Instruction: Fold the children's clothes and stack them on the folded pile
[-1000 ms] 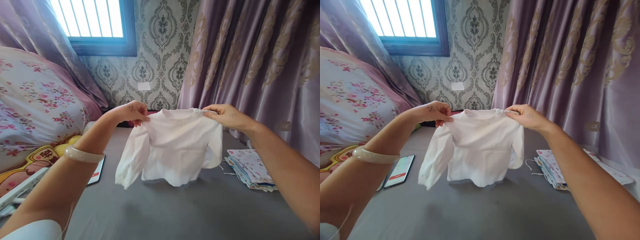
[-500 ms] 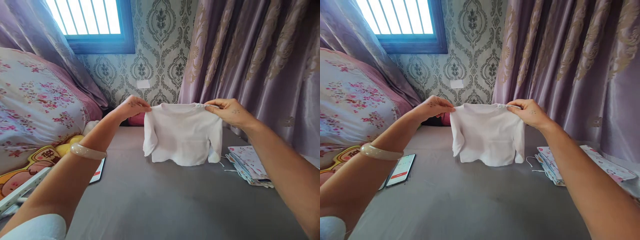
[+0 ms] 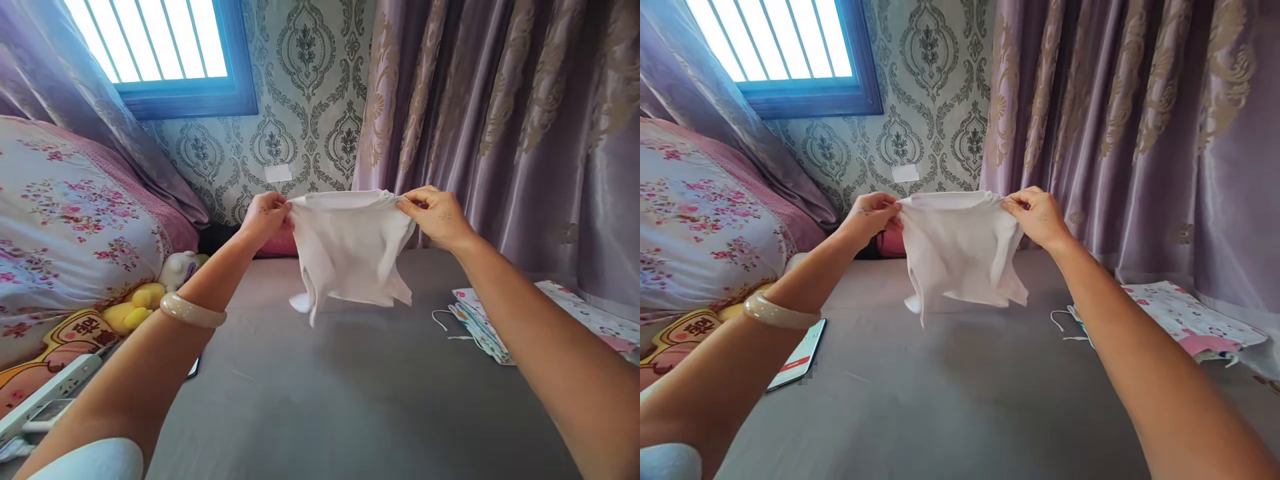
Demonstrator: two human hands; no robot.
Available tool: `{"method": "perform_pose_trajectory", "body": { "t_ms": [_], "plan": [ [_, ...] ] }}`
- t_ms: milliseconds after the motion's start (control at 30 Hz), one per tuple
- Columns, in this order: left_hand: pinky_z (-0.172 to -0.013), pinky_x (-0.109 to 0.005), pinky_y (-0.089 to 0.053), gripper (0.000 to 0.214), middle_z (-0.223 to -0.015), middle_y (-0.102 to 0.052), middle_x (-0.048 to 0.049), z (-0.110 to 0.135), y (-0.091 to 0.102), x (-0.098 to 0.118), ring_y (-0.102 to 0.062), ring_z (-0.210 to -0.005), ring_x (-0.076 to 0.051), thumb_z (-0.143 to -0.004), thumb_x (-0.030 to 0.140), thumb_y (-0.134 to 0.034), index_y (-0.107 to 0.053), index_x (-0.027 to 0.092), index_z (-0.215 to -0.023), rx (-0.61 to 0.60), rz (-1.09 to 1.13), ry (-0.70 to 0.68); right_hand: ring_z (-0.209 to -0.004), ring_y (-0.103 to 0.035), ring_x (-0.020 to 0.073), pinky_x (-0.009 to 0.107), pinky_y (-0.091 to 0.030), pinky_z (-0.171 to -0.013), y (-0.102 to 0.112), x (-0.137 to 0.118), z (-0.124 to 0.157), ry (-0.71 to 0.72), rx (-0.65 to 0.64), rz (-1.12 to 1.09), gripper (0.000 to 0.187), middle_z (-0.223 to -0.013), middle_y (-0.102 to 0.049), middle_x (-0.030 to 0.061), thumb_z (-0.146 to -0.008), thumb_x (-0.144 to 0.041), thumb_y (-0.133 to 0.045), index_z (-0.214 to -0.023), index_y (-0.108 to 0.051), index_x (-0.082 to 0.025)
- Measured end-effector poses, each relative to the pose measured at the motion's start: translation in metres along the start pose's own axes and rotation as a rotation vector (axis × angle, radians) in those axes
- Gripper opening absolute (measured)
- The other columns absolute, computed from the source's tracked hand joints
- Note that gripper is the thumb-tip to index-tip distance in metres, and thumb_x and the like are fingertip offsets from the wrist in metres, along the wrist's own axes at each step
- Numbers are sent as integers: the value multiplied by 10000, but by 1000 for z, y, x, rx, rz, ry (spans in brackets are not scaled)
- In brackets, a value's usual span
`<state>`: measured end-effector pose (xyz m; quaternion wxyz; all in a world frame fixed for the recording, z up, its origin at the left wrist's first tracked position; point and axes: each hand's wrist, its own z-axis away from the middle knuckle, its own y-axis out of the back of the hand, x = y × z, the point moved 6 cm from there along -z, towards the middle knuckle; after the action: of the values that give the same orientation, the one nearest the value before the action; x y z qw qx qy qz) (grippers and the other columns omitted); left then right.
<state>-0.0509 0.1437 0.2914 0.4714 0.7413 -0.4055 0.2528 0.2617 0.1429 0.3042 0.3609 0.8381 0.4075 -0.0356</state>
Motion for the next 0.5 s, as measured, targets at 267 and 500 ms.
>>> {"method": "perform_pose_trajectory", "body": {
  "t_ms": [267,500],
  "plan": [
    [-482,-221,-478,28,-471,-494,54,-3,2,-2,-534,-398,-108,-788,194,-588,-599,169,-785,7,-202,7,-801,-617,209,348,-477,-745,-9,15,-1,-71,31,16,340,-820,-690,40,-809,-514,-617,-809,-742,-198],
    [-587,-306,-568,140,-621,-548,38,-9,-15,-30,-678,-540,-168,-844,262,-588,-503,182,-921,26,107,171,-650,-551,150,277,-411,-626,-20,21,3,-140,1,-32,354,-712,-655,2,-828,-488,-579,-906,-728,-176]
  ]
}}
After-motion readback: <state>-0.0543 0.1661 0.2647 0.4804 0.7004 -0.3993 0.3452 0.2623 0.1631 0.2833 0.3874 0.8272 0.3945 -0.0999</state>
